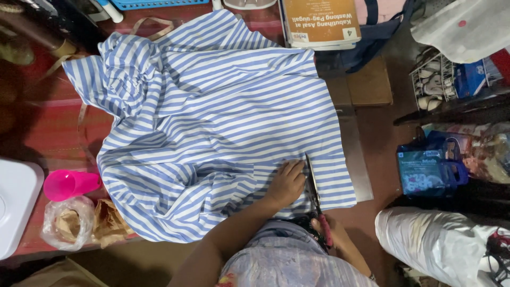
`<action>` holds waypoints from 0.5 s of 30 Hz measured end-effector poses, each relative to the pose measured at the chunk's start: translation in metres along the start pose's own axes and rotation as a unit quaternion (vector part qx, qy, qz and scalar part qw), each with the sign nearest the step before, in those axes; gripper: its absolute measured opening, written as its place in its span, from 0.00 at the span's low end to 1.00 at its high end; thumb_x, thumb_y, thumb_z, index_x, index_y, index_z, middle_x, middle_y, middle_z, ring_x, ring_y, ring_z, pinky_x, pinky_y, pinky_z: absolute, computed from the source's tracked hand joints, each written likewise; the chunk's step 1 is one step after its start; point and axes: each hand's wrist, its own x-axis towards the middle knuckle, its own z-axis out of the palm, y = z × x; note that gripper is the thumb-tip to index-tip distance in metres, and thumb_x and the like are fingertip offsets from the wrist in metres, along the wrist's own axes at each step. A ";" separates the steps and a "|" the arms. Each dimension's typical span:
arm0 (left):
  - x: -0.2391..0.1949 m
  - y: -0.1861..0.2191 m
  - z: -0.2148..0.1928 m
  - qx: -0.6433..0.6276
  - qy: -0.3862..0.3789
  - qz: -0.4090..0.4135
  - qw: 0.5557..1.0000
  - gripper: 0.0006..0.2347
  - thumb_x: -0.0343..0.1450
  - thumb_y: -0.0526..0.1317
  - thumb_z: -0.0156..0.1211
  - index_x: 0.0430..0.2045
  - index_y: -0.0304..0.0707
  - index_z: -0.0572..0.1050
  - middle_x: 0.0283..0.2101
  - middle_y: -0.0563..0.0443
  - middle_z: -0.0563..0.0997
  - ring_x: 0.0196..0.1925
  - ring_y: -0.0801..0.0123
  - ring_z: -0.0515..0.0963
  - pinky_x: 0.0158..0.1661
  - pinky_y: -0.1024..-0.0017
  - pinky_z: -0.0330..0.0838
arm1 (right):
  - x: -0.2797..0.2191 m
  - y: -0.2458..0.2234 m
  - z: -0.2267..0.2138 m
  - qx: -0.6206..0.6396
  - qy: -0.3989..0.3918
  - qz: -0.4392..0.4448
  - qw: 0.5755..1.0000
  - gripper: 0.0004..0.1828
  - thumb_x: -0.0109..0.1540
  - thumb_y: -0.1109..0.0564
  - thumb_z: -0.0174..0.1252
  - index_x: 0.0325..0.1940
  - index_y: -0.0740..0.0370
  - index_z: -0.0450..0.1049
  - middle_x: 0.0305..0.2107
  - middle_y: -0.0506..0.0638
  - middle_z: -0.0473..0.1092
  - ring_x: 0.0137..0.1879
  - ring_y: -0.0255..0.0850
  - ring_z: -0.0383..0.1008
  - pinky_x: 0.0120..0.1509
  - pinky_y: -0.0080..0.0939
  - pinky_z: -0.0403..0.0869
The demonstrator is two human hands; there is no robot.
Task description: The person measures a blue and white striped fabric with a measuring tape and chalk, then cuts the fabric with scissors. The person smooths the fabric and makes several cuts along the marked lines.
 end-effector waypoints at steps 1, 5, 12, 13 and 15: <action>0.000 0.001 0.000 0.001 0.001 0.000 1.000 0.06 0.69 0.35 0.61 0.35 0.30 0.75 0.59 0.35 0.72 0.66 0.47 0.68 0.67 0.49 0.60 | 0.001 -0.003 0.001 -0.001 0.000 -0.001 1.000 0.27 0.52 0.40 0.67 0.37 0.68 0.80 0.25 0.54 0.76 0.31 0.42 0.73 0.39 0.38 0.69; 0.001 0.002 -0.002 -0.004 0.014 -0.003 1.000 0.06 0.69 0.34 0.59 0.35 0.28 0.75 0.60 0.33 0.72 0.65 0.46 0.68 0.66 0.50 0.62 | 0.006 -0.012 0.006 -0.033 0.004 0.024 0.999 0.30 0.53 0.36 0.64 0.43 0.65 0.80 0.30 0.53 0.77 0.36 0.42 0.74 0.44 0.38 0.70; 0.001 0.002 -0.001 0.004 -0.002 -0.012 1.000 0.07 0.68 0.34 0.59 0.35 0.29 0.75 0.62 0.34 0.70 0.67 0.47 0.66 0.68 0.50 0.59 | 0.005 -0.019 0.010 -0.021 0.020 0.011 1.000 0.24 0.56 0.41 0.65 0.35 0.66 0.79 0.26 0.52 0.75 0.34 0.43 0.71 0.44 0.39 0.69; 0.002 0.002 -0.001 0.003 -0.002 -0.014 1.000 0.07 0.68 0.34 0.59 0.35 0.29 0.75 0.62 0.34 0.70 0.67 0.47 0.66 0.68 0.50 0.59 | 0.002 -0.023 0.010 -0.022 0.020 0.012 0.999 0.24 0.56 0.41 0.65 0.35 0.66 0.79 0.26 0.52 0.75 0.34 0.43 0.71 0.44 0.39 0.69; 0.001 0.001 0.000 0.025 -0.001 -0.010 1.000 0.07 0.69 0.35 0.59 0.35 0.30 0.75 0.62 0.35 0.70 0.66 0.48 0.67 0.66 0.48 0.60 | -0.005 -0.029 0.011 0.061 0.014 0.043 0.997 0.26 0.56 0.43 0.66 0.42 0.72 0.79 0.30 0.56 0.75 0.37 0.44 0.71 0.46 0.39 0.68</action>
